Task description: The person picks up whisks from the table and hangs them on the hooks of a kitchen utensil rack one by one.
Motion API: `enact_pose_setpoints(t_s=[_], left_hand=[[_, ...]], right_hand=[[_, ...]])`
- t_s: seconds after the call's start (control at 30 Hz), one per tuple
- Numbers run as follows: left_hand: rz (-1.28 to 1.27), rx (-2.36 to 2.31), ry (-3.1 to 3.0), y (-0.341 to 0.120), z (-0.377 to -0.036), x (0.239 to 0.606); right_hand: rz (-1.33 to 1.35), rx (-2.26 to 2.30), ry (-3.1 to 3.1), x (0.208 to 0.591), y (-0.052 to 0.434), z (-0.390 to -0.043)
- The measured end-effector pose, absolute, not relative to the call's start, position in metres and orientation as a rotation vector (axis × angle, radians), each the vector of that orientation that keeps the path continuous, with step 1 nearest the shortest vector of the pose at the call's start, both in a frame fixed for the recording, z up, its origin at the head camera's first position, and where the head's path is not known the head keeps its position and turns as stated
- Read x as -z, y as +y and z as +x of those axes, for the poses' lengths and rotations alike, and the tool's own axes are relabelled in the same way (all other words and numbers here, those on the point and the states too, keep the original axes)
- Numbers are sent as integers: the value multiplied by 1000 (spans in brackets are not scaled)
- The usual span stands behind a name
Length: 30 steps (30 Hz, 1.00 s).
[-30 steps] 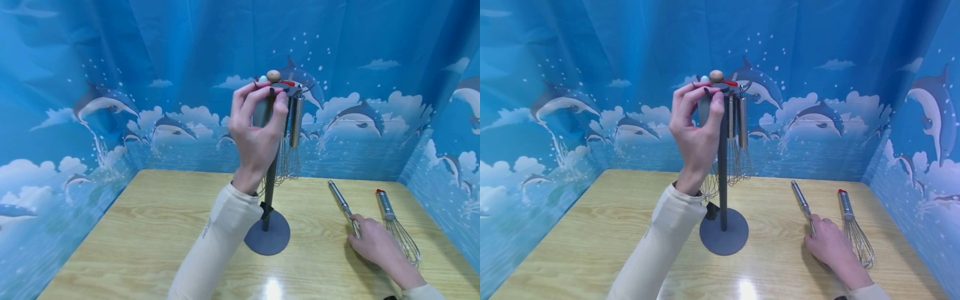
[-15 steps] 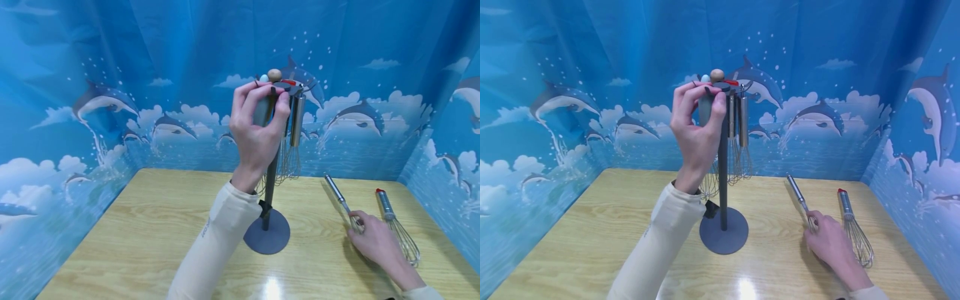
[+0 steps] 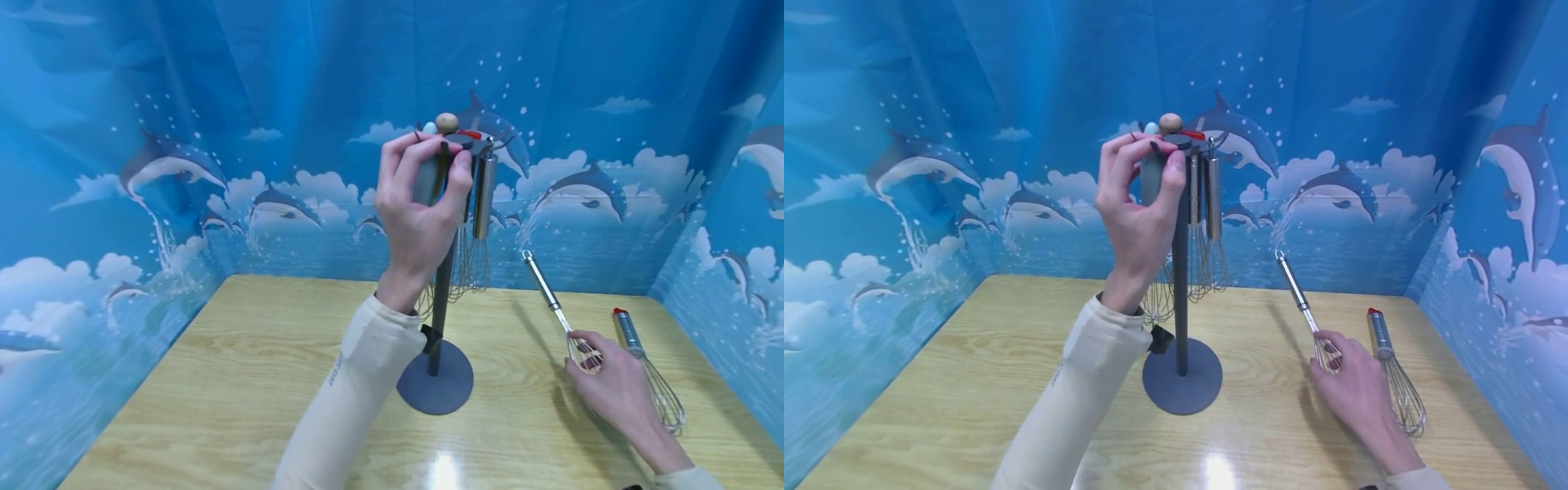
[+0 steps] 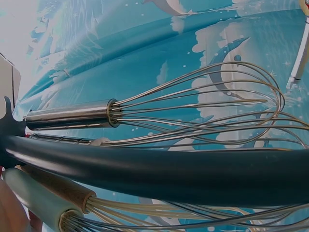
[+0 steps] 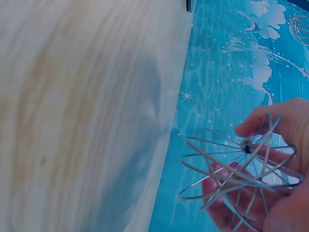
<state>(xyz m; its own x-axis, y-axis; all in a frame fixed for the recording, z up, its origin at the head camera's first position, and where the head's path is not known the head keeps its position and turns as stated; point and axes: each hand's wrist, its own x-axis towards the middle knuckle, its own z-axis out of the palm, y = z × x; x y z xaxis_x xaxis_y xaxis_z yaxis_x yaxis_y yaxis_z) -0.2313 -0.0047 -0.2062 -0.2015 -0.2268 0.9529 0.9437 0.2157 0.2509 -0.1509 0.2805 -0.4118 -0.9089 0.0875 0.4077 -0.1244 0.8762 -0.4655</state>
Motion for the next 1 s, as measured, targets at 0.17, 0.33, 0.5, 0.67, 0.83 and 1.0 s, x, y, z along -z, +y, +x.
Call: enact_pose_setpoints(t_s=[0.17, 0.33, 0.5, 0.67, 0.83, 1.0], left_hand=[[-767, 1288, -1329, -5, -232, 207], [-775, 1299, -1336, -5, -232, 208], [-787, 1291, -1335, -6, -232, 208], [-784, 1287, -1337, -6, -232, 208], [-790, 1297, -1341, -7, -232, 208], [-798, 1298, -1339, -6, -232, 207]], right_hand=[[76, -708, -2467, 409, 278, -151], [135, -767, -2352, 408, 275, -150], [165, -802, -2263, 407, 272, -149], [215, -839, -2192, 404, 270, -148], [254, -871, -2110, 401, 268, -148], [285, -877, -2014, 395, 266, -150]])
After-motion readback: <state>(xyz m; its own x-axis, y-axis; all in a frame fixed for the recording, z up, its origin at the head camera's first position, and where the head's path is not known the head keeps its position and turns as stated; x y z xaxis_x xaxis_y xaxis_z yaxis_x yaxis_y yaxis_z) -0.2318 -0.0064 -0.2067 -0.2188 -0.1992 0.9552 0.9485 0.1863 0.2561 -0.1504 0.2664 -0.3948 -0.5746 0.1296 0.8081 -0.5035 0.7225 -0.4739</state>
